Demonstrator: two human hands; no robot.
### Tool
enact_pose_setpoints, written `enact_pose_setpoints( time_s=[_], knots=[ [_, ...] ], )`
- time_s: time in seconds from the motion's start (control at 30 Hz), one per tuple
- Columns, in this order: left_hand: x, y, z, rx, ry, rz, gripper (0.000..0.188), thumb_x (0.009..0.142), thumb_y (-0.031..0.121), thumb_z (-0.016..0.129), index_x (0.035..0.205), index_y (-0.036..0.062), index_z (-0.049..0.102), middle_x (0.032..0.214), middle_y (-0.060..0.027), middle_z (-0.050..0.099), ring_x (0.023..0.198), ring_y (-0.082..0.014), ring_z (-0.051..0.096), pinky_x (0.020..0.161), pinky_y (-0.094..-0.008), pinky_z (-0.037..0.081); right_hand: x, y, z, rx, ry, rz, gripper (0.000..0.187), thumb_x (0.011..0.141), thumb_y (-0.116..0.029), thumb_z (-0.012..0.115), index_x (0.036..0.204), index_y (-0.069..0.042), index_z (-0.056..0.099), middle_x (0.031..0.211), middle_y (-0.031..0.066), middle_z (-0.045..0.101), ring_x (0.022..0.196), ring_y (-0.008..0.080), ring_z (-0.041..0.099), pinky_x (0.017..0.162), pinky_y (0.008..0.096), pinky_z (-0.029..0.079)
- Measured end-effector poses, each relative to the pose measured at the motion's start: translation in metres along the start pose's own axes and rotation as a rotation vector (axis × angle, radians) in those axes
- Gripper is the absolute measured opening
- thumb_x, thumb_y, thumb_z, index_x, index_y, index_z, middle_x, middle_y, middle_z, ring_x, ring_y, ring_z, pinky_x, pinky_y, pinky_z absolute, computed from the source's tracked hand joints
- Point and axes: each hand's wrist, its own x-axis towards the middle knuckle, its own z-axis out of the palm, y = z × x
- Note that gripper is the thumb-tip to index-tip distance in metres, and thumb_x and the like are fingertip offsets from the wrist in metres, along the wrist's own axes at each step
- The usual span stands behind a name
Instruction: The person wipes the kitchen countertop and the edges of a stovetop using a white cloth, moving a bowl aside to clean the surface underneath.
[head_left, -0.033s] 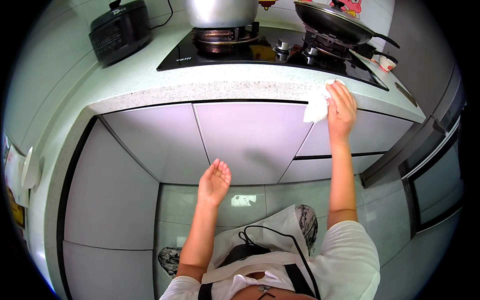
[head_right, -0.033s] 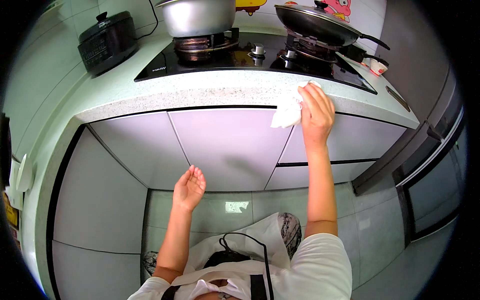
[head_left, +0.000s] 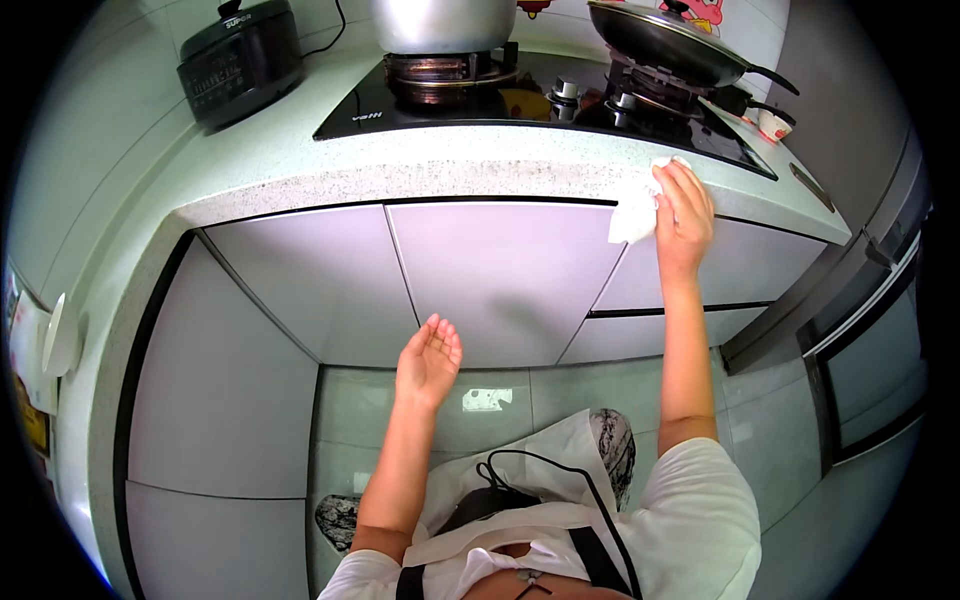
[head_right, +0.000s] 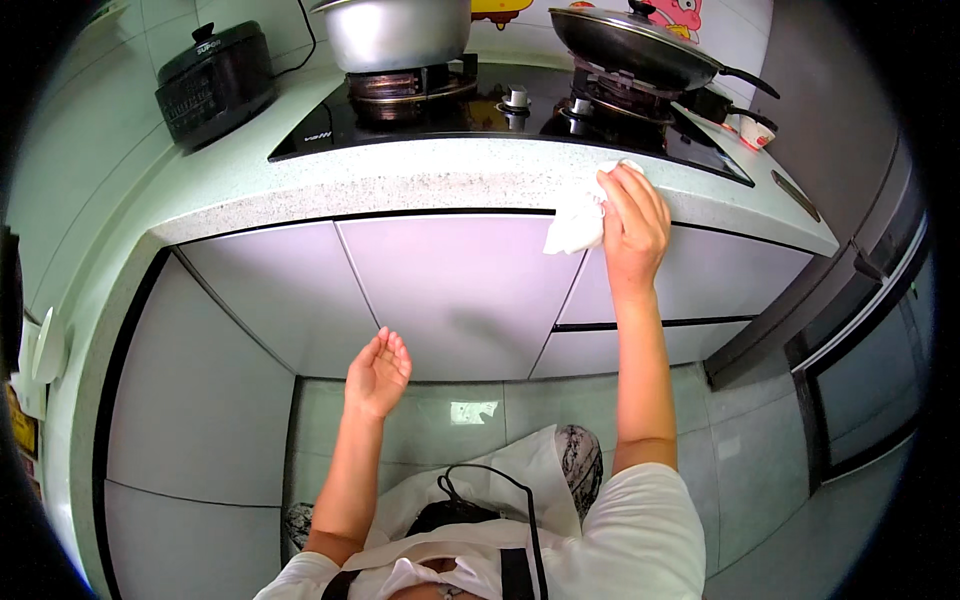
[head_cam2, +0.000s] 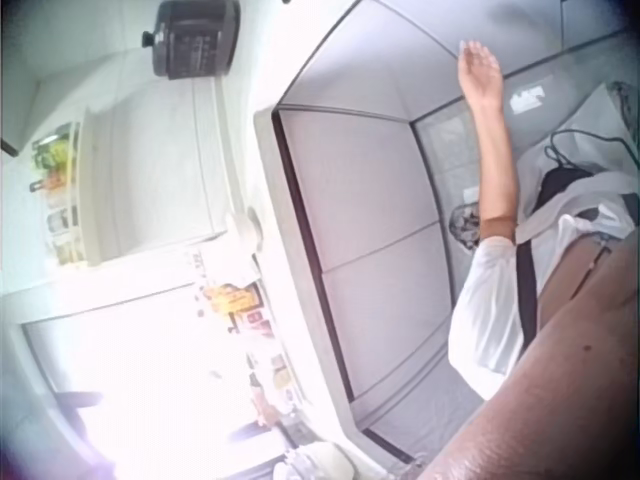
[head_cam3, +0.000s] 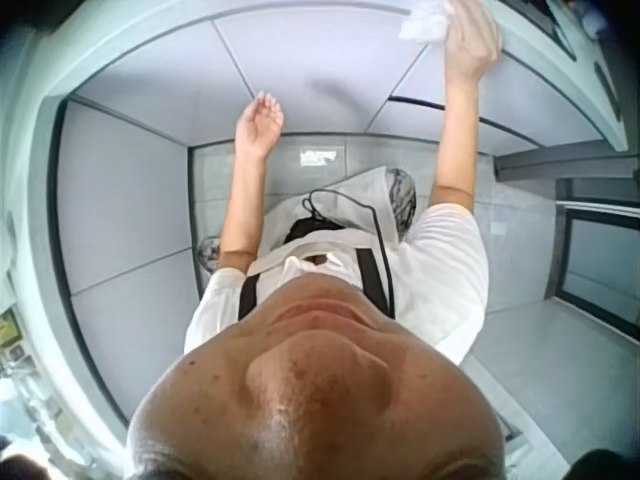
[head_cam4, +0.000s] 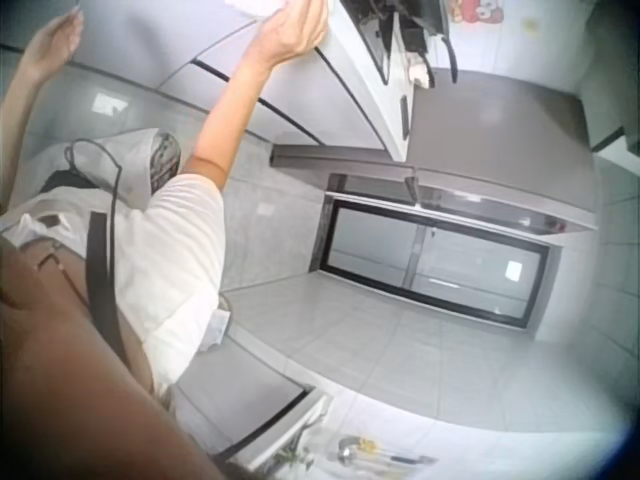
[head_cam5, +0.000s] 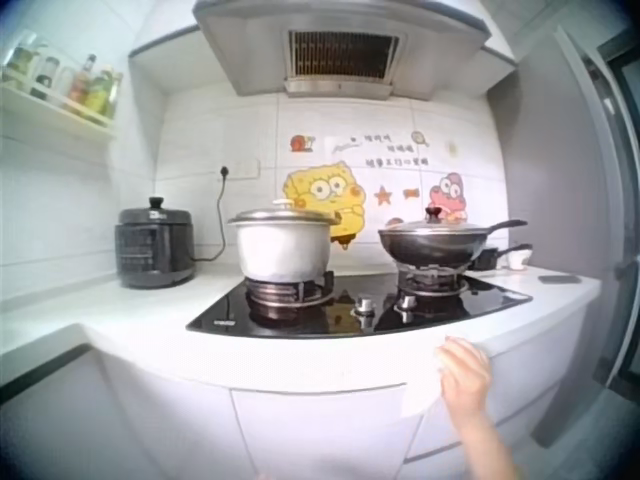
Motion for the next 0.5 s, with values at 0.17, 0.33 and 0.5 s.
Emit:
enact_pose_setpoints(
  time_s=[0.17, 0.33, 0.5],
  knots=[
    [-0.007, 0.014, 0.042, 0.163, 0.002, 0.031, 0.022, 0.097, 0.025, 0.041, 0.089, 0.0086, 0.053, 0.063, 0.0022, 0.039, 0.052, -0.0088, 0.032, 0.045, -0.0210, 0.027, -0.006, -0.016, 0.009, 0.151, 0.069, 0.132, 0.031, 0.069, 0.004, 0.066, 0.097, -0.007, 0.068, 0.096, 0.0064, 0.060, 0.091, 0.0233, 0.057, 0.081, 0.0331, 0.044],
    [-0.004, 0.037, 0.104, 0.648, -0.172, 0.566, 0.031, 0.097, 0.034, 0.043, 0.079, 0.0093, 0.047, 0.054, 0.0059, 0.027, 0.046, -0.0048, 0.021, 0.040, -0.0219, 0.017, -0.008, -0.059, 0.056, 0.130, 0.206, 0.069, 0.027, 0.064, 0.001, 0.068, 0.087, -0.012, 0.062, 0.091, 0.0035, 0.060, 0.083, 0.0231, 0.056, 0.073, 0.0334, 0.043],
    [0.019, 0.059, 0.168, 0.911, -0.206, 1.198, 0.037, 0.096, 0.033, 0.045, 0.070, 0.0067, 0.049, 0.055, 0.0051, 0.032, 0.049, -0.0029, 0.024, 0.043, -0.0219, 0.018, 0.022, -0.114, 0.100, 0.180, 0.328, -0.061, 0.022, 0.068, -0.005, 0.065, 0.086, -0.017, 0.064, 0.088, -0.0018, 0.060, 0.081, 0.0197, 0.055, 0.070, 0.0331, 0.043]
  ],
)
